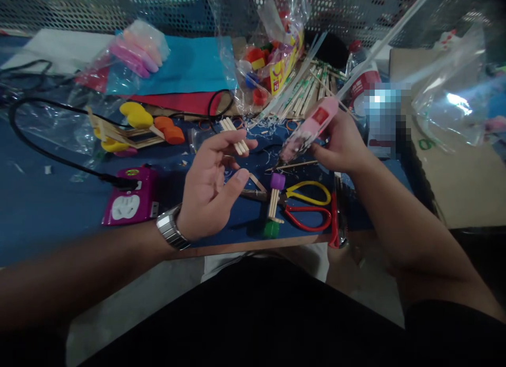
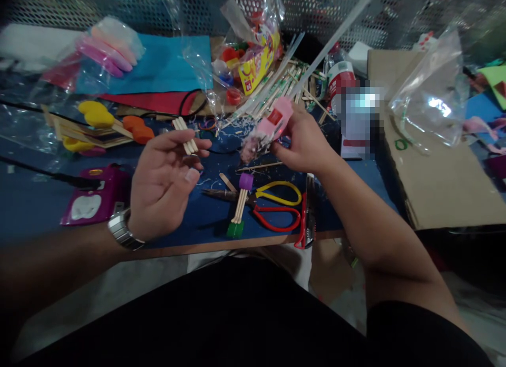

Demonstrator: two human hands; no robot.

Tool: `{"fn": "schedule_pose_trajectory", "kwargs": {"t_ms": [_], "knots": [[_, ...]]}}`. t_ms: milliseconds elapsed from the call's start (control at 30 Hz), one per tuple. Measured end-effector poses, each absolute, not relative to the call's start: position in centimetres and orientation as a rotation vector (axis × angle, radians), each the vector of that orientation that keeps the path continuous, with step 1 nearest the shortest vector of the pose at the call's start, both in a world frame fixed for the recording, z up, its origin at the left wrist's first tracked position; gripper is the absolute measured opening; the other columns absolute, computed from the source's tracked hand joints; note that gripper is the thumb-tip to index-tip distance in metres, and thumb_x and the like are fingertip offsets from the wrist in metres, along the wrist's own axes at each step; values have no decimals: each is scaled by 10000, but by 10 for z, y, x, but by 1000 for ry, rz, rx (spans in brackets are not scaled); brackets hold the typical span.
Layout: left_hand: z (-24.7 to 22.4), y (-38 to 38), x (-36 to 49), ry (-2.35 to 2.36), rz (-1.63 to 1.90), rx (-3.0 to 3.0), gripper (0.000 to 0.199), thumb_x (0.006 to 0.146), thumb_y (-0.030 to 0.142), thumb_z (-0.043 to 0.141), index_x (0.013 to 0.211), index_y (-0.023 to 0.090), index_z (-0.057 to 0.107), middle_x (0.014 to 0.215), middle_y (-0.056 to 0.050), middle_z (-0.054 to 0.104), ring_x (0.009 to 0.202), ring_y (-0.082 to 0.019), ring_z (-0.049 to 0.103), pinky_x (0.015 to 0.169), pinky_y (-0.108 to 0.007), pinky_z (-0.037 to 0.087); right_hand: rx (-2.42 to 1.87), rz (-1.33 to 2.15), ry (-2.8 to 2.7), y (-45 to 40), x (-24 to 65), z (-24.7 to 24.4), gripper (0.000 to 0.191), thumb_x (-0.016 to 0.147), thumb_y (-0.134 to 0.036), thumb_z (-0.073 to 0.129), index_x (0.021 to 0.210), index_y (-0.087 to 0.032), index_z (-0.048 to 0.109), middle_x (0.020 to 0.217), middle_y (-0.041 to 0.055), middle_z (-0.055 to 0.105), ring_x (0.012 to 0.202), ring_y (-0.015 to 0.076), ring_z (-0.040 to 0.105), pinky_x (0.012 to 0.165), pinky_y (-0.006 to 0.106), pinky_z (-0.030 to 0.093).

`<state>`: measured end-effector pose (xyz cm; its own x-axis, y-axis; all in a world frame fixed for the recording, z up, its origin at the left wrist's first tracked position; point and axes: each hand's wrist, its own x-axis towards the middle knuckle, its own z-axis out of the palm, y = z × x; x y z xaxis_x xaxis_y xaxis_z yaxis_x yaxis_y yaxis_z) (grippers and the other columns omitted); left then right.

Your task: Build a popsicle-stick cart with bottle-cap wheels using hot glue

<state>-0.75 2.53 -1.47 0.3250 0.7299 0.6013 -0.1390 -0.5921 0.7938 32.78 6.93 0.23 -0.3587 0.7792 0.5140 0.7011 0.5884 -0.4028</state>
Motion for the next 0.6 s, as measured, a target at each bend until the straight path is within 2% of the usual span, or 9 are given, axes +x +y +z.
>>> {"fn": "schedule_pose_trajectory", "kwargs": {"t_ms": [100, 200, 333, 500, 600], "knots": [[-11, 23, -9, 561, 1317, 1812, 501, 1154, 360, 723, 1647, 363, 634, 1535, -98, 760, 1391, -318, 754, 1001, -501, 667, -1050, 154, -2219, 64, 320, 9, 537, 827, -674, 953, 1002, -311, 598, 1028, 53, 729, 876, 291, 718, 807, 523, 668], [-8, 21, -10, 561, 1266, 1848, 511, 1151, 352, 724, 1651, 337, 625, 1533, -116, 762, 1331, -303, 769, 992, -492, 685, -1005, 201, -2153, 59, 311, 9, 573, 830, -719, 941, 979, -315, 563, 964, 36, 698, 807, 265, 666, 744, 497, 631], [-5, 19, -9, 613, 1167, 1808, 476, 1167, 341, 699, 1635, 301, 625, 1559, -138, 752, 1329, -294, 761, 1024, -482, 699, -1001, 133, -2005, 58, 308, 7, 571, 905, -795, 849, 938, -330, 519, 944, 48, 678, 876, 309, 675, 834, 563, 628], [-4, 17, -7, 614, 1066, 1758, 445, 1170, 345, 701, 1609, 299, 636, 1555, -135, 757, 1377, -304, 762, 1103, -493, 711, -933, 32, -2003, 61, 314, 1, 533, 936, -688, 847, 1187, -340, 530, 1168, 97, 677, 1049, 328, 679, 959, 580, 621], [-6, 18, -7, 572, 1076, 1741, 450, 1162, 326, 706, 1606, 287, 647, 1554, -139, 761, 1380, -308, 770, 1140, -496, 705, -1083, -14, -2080, 60, 315, -6, 516, 978, -592, 827, 1302, -337, 516, 1321, 149, 697, 1173, 353, 688, 1051, 596, 614]]}}
